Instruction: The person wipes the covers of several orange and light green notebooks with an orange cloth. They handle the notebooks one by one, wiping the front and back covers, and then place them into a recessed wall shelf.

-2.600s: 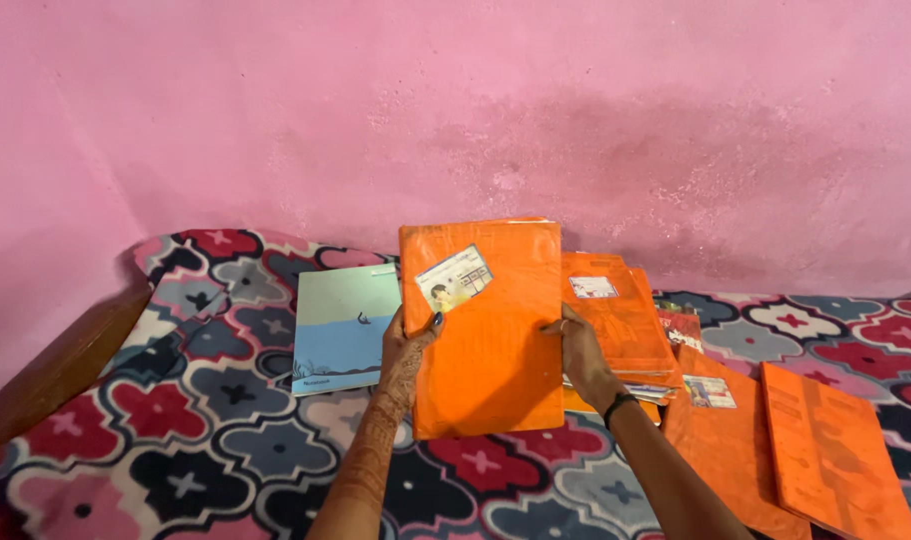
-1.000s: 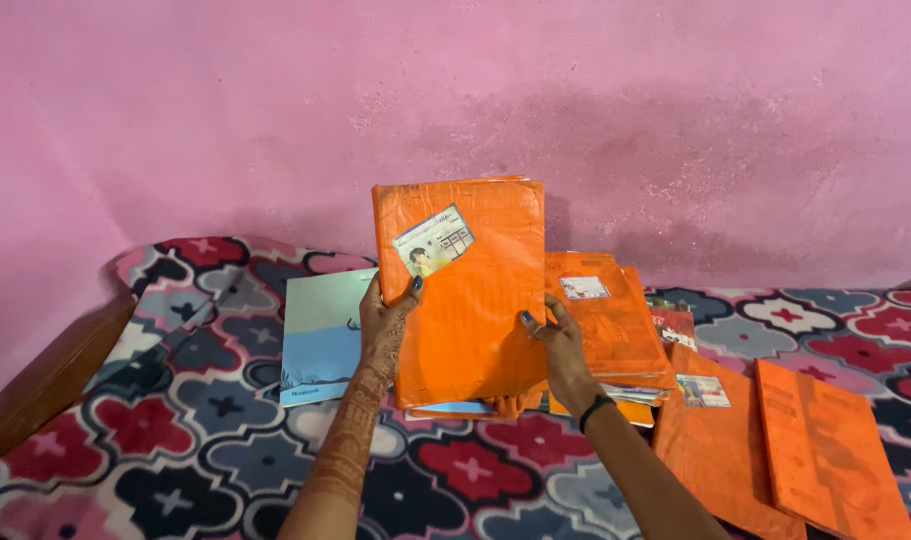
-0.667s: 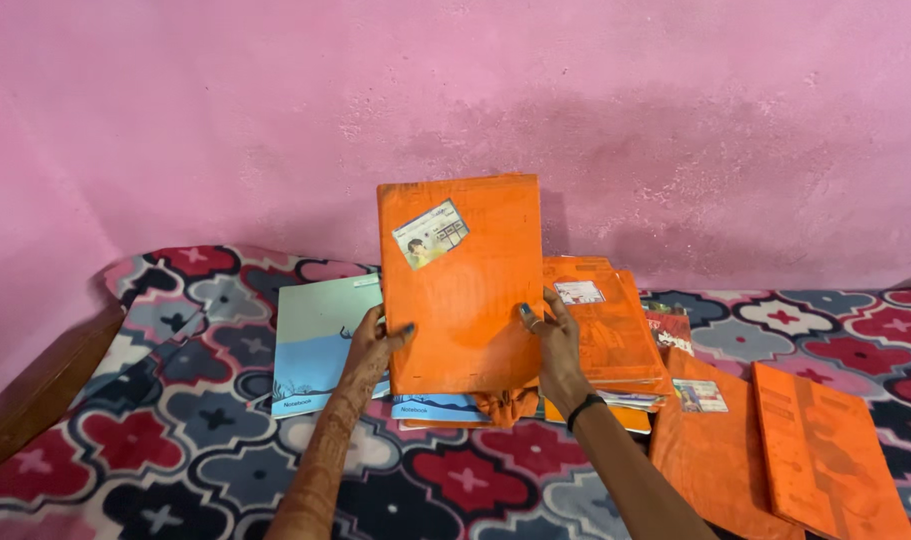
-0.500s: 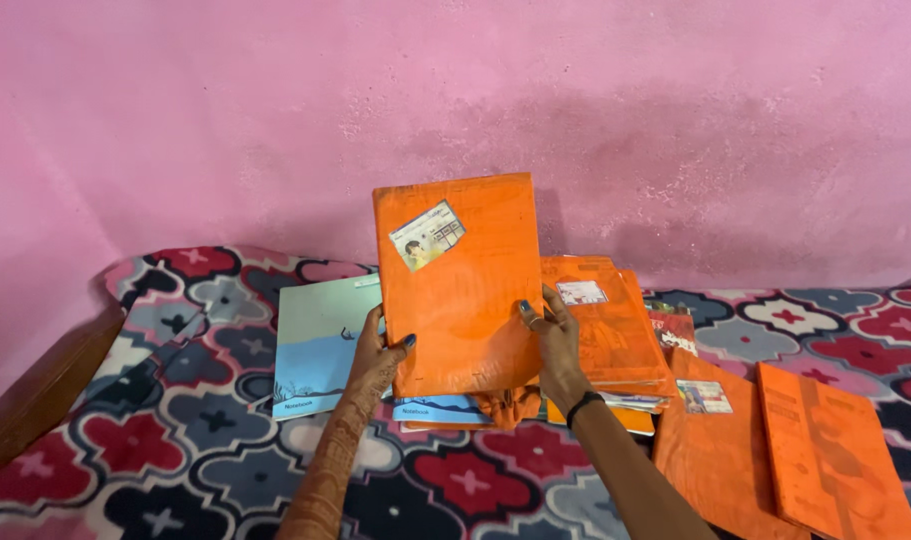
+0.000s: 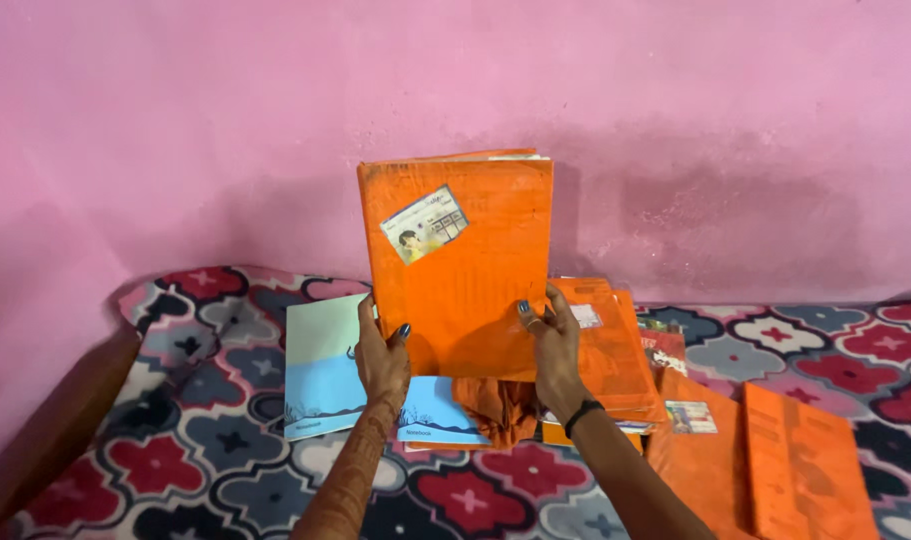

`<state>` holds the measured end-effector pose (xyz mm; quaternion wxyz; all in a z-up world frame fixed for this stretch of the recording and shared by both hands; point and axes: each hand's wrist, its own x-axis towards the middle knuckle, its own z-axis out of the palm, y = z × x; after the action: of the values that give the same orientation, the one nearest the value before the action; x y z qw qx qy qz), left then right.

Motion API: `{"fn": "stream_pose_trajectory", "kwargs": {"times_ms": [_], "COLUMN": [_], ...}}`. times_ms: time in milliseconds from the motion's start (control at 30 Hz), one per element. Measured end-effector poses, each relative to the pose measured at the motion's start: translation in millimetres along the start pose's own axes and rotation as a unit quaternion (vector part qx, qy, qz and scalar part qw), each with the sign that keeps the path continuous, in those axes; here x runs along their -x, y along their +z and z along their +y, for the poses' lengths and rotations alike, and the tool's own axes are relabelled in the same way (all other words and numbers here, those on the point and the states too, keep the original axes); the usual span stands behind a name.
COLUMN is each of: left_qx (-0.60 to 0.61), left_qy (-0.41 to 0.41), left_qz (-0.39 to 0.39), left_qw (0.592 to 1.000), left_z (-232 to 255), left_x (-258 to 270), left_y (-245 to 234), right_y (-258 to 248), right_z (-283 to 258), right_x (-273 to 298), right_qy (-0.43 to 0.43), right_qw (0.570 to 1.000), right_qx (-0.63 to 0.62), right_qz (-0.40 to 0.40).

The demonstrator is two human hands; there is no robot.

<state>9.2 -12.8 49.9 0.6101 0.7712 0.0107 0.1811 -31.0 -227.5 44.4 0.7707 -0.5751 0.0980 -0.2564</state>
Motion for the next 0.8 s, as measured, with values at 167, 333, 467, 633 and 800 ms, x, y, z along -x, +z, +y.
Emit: {"fn": "stream_pose_trajectory", "kwargs": {"times_ms": [167, 333, 467, 633, 800], "left_qx": [0.016, 0.048, 0.057, 0.065, 0.062], "left_qy": [0.017, 0.004, 0.022, 0.052, 0.038], "left_qz": [0.024, 0.026, 0.034, 0.047, 0.034], "left_qw": [0.999, 0.998, 0.998, 0.995, 0.997], "left_z": [91.6, 199.4, 290.7, 401.2, 507.2], "left_x": [-7.2, -20.3, -35.8, -58.1, -66.2], "left_y": [-13.9, -31.1, -43.1, -55.6, -75.2], "right_y": [23.5, 48.5, 68.4, 93.5, 110.8], "right_z": [-91.8, -195.8, -283.0, -395.9, -499.4], "right_x": [-3.0, -14.0, -28.5, -45.6, -50.8], "right_qy": [-0.004, -0.026, -0.055, -0.051, -0.054], "right_qw": [1.000, 0.997, 0.997, 0.998, 0.997], "right_qx": [-0.022, -0.062, -0.053, -0.034, -0.040], "right_qz": [-0.016, -0.030, -0.028, -0.015, -0.024]}}
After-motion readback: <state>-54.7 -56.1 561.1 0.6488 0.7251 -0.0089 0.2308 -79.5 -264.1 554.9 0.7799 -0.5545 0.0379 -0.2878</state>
